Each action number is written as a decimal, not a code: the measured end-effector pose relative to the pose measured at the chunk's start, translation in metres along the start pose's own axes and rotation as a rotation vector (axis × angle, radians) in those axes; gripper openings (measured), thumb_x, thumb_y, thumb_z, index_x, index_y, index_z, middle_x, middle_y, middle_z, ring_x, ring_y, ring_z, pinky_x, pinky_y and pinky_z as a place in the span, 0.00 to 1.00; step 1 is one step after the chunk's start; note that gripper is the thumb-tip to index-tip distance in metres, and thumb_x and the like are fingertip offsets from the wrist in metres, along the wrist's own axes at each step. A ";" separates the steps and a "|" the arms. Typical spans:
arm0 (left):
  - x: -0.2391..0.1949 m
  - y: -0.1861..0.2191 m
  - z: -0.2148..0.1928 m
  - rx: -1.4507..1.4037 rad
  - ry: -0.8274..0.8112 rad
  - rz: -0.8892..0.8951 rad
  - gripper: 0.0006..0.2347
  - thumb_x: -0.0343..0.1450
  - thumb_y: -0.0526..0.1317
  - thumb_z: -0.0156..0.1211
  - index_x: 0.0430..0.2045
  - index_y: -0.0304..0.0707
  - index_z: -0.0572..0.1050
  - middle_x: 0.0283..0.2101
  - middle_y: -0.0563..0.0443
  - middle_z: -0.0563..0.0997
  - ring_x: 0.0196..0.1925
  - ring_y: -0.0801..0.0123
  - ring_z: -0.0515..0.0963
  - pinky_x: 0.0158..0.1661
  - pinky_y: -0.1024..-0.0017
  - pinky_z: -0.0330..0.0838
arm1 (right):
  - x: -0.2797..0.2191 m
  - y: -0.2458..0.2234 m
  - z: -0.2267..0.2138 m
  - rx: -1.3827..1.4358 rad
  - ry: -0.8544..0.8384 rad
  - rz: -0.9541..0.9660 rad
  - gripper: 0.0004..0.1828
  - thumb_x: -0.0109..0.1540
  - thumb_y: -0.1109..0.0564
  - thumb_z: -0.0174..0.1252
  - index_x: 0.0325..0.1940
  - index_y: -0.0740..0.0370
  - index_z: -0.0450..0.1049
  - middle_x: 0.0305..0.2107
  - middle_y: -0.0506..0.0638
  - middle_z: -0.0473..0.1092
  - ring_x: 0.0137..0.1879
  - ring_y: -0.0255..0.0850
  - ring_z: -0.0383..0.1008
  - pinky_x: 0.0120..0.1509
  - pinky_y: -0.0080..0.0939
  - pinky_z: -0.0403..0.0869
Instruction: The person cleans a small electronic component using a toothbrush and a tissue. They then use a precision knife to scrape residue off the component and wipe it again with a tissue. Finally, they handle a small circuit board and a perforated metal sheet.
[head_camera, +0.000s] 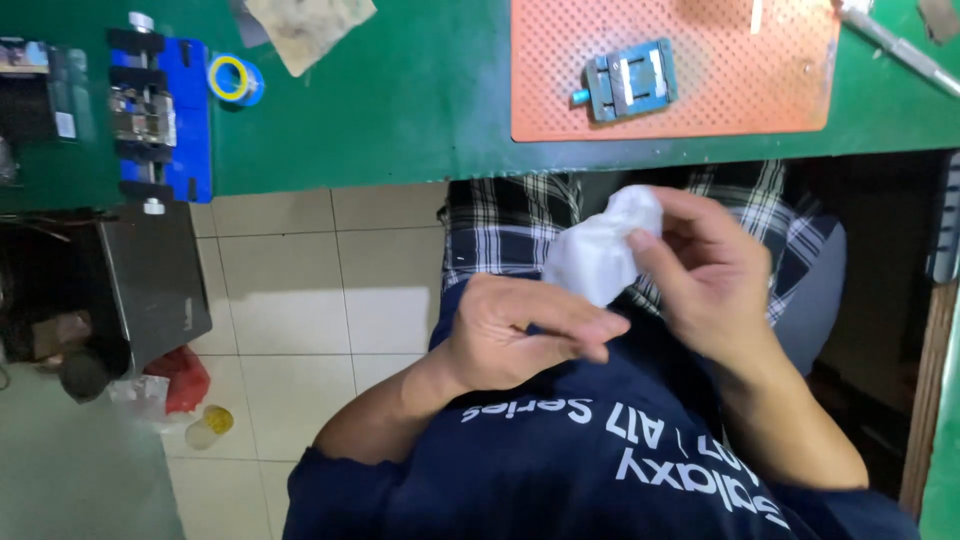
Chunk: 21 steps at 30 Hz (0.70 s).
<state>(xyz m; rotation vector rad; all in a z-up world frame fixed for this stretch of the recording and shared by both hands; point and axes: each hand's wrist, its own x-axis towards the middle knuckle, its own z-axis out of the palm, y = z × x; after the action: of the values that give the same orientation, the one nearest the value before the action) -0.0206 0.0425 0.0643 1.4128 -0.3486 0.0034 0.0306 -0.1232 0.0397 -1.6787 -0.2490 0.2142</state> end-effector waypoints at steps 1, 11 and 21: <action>-0.003 -0.001 -0.003 0.006 0.002 0.010 0.04 0.62 0.34 0.57 0.24 0.30 0.73 0.32 0.44 0.77 0.35 0.67 0.79 0.40 0.79 0.75 | 0.007 -0.006 0.007 -0.001 -0.004 -0.011 0.14 0.57 0.66 0.50 0.47 0.71 0.62 0.41 0.59 0.66 0.44 0.40 0.68 0.49 0.33 0.70; -0.019 -0.009 0.000 -0.107 0.208 0.153 0.05 0.58 0.36 0.61 0.16 0.35 0.70 0.22 0.44 0.76 0.26 0.59 0.79 0.27 0.73 0.76 | 0.117 0.000 0.104 -0.074 -0.162 -0.386 0.17 0.59 0.58 0.48 0.51 0.58 0.60 0.47 0.49 0.65 0.49 0.38 0.69 0.53 0.34 0.66; -0.012 -0.067 -0.006 -0.281 0.580 -0.120 0.09 0.63 0.31 0.56 0.31 0.31 0.65 0.28 0.41 0.77 0.34 0.61 0.78 0.37 0.68 0.76 | 0.093 -0.012 -0.036 -0.652 -0.027 -0.549 0.13 0.60 0.54 0.46 0.43 0.64 0.67 0.36 0.54 0.69 0.42 0.48 0.68 0.45 0.46 0.66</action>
<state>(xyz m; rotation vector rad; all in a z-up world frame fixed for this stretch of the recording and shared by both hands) -0.0163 0.0395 -0.0040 1.0929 0.2106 0.2522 0.1293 -0.1291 0.0562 -2.1675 -0.8544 -0.2892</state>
